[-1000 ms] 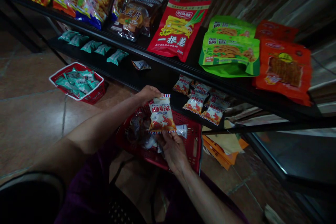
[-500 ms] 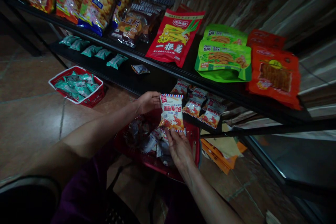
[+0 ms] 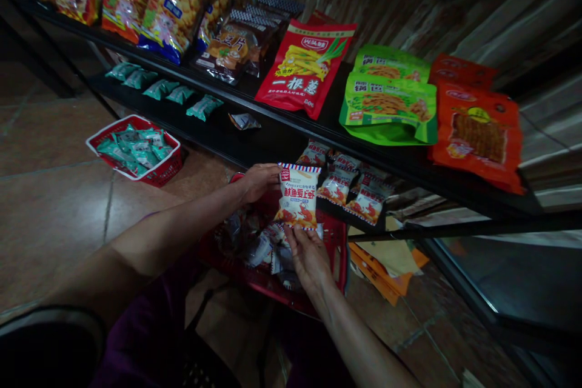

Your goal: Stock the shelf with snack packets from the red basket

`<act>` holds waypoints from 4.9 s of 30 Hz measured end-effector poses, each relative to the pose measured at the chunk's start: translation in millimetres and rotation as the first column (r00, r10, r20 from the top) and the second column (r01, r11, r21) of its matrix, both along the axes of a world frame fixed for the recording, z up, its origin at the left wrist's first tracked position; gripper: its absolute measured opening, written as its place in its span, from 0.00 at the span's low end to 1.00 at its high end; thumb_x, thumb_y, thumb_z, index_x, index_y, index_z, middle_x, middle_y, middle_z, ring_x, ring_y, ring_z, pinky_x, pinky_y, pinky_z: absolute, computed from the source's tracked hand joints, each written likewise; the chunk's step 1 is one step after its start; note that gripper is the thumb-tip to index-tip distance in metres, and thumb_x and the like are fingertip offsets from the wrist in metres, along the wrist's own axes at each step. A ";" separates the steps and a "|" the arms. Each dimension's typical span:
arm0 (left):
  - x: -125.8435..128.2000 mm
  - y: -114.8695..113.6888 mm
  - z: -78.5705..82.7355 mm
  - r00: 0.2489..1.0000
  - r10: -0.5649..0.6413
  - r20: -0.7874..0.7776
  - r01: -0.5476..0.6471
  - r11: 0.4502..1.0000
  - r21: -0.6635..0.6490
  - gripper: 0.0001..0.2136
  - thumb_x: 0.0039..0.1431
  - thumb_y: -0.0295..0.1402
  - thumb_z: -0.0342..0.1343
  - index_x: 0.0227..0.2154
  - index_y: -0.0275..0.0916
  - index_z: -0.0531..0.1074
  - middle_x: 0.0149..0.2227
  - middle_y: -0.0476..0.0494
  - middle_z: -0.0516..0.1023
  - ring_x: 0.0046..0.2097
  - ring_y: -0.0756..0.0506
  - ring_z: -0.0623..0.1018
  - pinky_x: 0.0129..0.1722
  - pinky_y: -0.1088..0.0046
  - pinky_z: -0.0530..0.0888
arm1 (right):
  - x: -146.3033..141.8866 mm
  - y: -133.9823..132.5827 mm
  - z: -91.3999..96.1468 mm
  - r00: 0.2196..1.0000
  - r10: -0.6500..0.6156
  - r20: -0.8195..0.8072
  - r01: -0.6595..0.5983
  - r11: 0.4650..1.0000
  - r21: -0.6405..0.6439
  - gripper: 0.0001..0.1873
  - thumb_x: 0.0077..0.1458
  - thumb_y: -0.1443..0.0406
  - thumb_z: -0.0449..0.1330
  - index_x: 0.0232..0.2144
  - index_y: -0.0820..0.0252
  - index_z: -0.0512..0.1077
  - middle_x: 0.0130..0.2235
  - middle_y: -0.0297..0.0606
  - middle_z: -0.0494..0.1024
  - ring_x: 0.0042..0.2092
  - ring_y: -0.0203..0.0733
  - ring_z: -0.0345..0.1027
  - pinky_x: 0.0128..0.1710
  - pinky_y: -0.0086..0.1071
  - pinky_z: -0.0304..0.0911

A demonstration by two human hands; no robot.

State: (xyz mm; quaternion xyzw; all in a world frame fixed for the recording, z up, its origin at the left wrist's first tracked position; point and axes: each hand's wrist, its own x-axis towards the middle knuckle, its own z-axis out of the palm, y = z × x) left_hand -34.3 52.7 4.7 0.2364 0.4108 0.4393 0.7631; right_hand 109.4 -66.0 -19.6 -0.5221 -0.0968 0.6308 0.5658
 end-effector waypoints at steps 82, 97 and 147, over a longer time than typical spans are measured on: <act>9.5 -23.1 -4.3 0.886 -0.348 -0.306 0.375 0.926 0.035 0.07 0.44 0.28 0.63 0.29 0.37 0.75 0.33 0.45 0.79 0.34 0.47 0.76 0.36 0.74 0.70 | 39.6 51.3 6.6 0.990 0.058 0.129 -0.070 0.993 0.098 0.17 0.41 0.59 0.68 0.35 0.57 0.73 0.29 0.29 0.78 0.24 0.31 0.67 0.19 0.22 0.59; 8.6 -26.1 -3.7 0.812 -0.494 -0.311 0.535 0.843 0.057 0.14 0.43 0.29 0.63 0.35 0.34 0.73 0.38 0.42 0.77 0.36 0.49 0.75 0.35 0.75 0.69 | 47.9 57.9 -3.4 0.993 -0.085 0.080 0.081 0.996 0.049 0.13 0.45 0.60 0.66 0.35 0.58 0.73 0.33 0.32 0.80 0.31 0.35 0.72 0.28 0.28 0.68; 17.7 -15.3 -5.0 0.980 -0.189 0.055 0.196 0.961 -0.195 0.11 0.56 0.32 0.57 0.38 0.28 0.73 0.33 0.35 0.80 0.32 0.45 0.78 0.37 0.68 0.74 | 8.6 35.8 8.9 0.984 0.176 -0.019 -0.177 0.982 -0.071 0.14 0.34 0.67 0.73 0.22 0.60 0.70 0.29 0.36 0.79 0.35 0.38 0.75 0.38 0.30 0.72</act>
